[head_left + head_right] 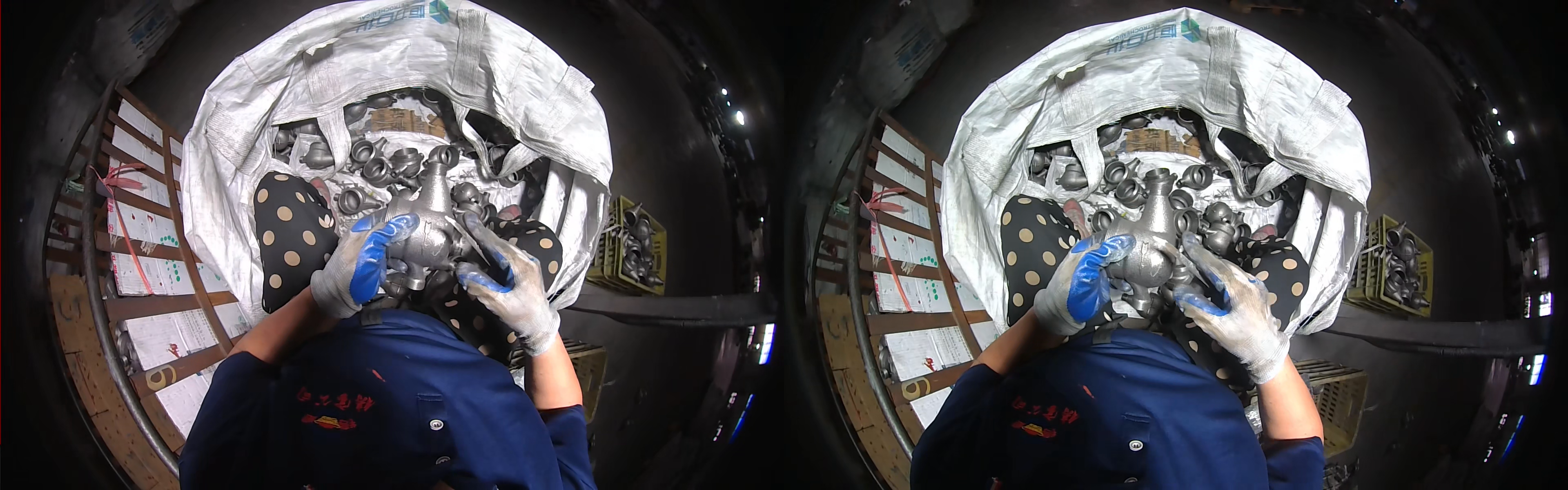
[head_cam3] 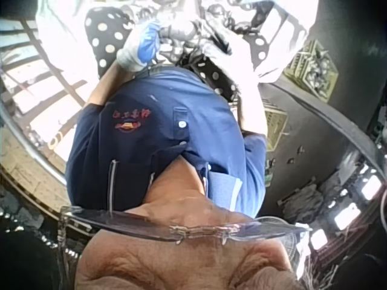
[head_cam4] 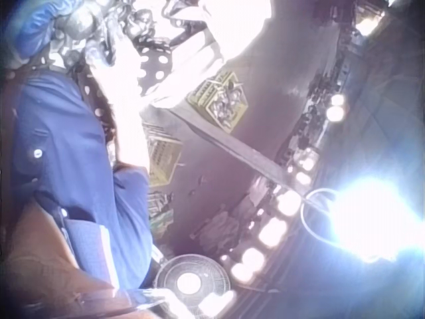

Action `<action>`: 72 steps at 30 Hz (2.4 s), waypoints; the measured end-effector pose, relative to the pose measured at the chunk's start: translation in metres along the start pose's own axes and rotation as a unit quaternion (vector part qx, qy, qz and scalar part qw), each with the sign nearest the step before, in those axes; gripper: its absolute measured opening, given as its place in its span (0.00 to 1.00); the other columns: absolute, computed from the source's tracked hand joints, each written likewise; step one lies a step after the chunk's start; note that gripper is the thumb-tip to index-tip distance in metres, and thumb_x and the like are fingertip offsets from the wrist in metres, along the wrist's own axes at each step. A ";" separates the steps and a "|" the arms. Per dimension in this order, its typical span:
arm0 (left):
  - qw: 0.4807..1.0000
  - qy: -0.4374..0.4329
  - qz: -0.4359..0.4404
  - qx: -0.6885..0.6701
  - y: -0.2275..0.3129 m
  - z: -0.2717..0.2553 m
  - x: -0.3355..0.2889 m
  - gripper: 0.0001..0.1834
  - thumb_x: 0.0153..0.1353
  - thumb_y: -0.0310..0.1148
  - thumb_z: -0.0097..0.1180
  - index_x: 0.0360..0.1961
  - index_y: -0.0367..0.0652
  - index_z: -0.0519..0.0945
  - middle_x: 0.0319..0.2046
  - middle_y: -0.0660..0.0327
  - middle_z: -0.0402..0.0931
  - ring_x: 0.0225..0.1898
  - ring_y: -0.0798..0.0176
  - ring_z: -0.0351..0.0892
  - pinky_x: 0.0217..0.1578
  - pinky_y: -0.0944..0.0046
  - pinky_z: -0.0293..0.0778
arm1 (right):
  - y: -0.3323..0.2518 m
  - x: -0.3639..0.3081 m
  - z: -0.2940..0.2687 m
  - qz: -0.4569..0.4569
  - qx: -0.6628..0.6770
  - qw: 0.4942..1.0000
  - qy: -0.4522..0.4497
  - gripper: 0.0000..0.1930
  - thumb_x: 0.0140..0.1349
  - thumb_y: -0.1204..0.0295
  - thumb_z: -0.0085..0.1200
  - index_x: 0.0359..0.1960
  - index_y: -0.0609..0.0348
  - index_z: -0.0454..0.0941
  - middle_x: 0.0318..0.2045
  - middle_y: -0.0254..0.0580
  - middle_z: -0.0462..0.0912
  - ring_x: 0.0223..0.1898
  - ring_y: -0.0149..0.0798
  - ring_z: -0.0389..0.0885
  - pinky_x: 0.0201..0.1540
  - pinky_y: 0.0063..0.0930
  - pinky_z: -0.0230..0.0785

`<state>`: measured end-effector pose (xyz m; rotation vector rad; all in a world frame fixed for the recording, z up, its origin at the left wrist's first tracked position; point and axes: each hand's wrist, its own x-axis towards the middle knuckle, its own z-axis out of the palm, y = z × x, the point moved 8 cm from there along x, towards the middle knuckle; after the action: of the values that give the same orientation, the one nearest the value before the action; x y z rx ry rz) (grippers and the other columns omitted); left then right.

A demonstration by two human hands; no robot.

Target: The recorder uses a hand-held pick tool to clean and inspect metal castings pulled from a large bulk bag on a fabrication floor.

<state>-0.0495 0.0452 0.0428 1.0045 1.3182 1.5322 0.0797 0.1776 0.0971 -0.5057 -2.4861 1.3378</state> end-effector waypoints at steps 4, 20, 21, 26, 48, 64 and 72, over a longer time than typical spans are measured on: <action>0.991 -0.006 0.097 0.087 0.014 0.007 -0.003 0.33 0.52 0.25 0.64 0.59 0.33 0.64 0.55 0.54 0.67 0.48 0.63 0.76 0.40 0.69 0.77 | -0.004 0.007 0.017 -0.099 -0.014 0.995 0.010 0.27 0.51 0.67 0.64 0.55 0.55 0.72 0.47 0.52 0.78 0.46 0.53 0.79 0.48 0.36 0.71; 0.973 0.009 -0.116 -0.197 -0.022 0.010 0.016 0.18 0.67 0.35 0.42 0.52 0.35 0.71 0.44 0.52 0.78 0.41 0.58 0.81 0.39 0.60 0.79 | 0.006 -0.002 0.019 -0.110 -0.039 0.993 0.003 0.22 0.52 0.74 0.58 0.52 0.52 0.75 0.42 0.47 0.80 0.39 0.51 0.80 0.40 0.38 0.74; 0.937 -0.014 -0.155 -0.314 -0.027 0.017 0.015 0.17 0.67 0.35 0.42 0.52 0.35 0.71 0.44 0.52 0.78 0.40 0.57 0.81 0.38 0.60 0.79 | 0.002 -0.005 0.020 -0.157 -0.074 0.985 -0.003 0.22 0.51 0.73 0.59 0.52 0.53 0.74 0.41 0.47 0.80 0.37 0.51 0.80 0.39 0.38 0.74; 0.990 0.112 -0.055 -0.069 -0.043 -0.015 0.012 0.17 0.67 0.36 0.44 0.52 0.38 0.72 0.42 0.56 0.78 0.38 0.62 0.81 0.34 0.66 0.77 | -0.003 -0.013 0.029 -0.129 -0.071 0.984 -0.105 0.16 0.52 0.78 0.57 0.45 0.64 0.77 0.44 0.52 0.80 0.44 0.48 0.80 0.46 0.35 0.71; 0.992 0.088 0.045 0.080 -0.009 0.007 0.011 0.18 0.59 0.19 0.51 0.52 0.35 0.73 0.48 0.57 0.74 0.48 0.66 0.75 0.46 0.67 0.73 | 0.072 -0.025 0.067 0.198 0.503 0.840 -0.053 0.22 0.70 0.62 0.36 0.57 0.65 0.65 0.21 0.37 0.75 0.11 0.23 0.58 0.16 0.16 0.54; 0.994 0.007 -0.058 -0.096 -0.038 0.017 0.012 0.19 0.59 0.25 0.55 0.53 0.41 0.71 0.37 0.56 0.80 0.18 0.77 0.71 0.15 0.78 0.64 | 0.079 0.004 0.030 -0.065 0.092 0.992 0.060 0.21 0.63 0.68 0.49 0.58 0.59 0.66 0.26 0.32 0.74 0.14 0.22 0.61 0.14 0.13 0.53; 0.993 0.006 -0.118 -0.017 -0.032 0.007 0.008 0.24 0.54 0.49 0.59 0.45 0.42 0.80 0.49 0.54 0.74 0.52 0.53 0.73 0.55 0.53 0.63 | 0.117 -0.002 0.069 0.188 0.678 0.709 0.041 0.18 0.63 0.70 0.49 0.54 0.57 0.70 0.27 0.31 0.75 0.15 0.22 0.63 0.14 0.14 0.54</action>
<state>-0.0418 0.0574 0.0121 0.7878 1.3628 1.3790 0.0747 0.1857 -0.0386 -0.6036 -0.7345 2.6473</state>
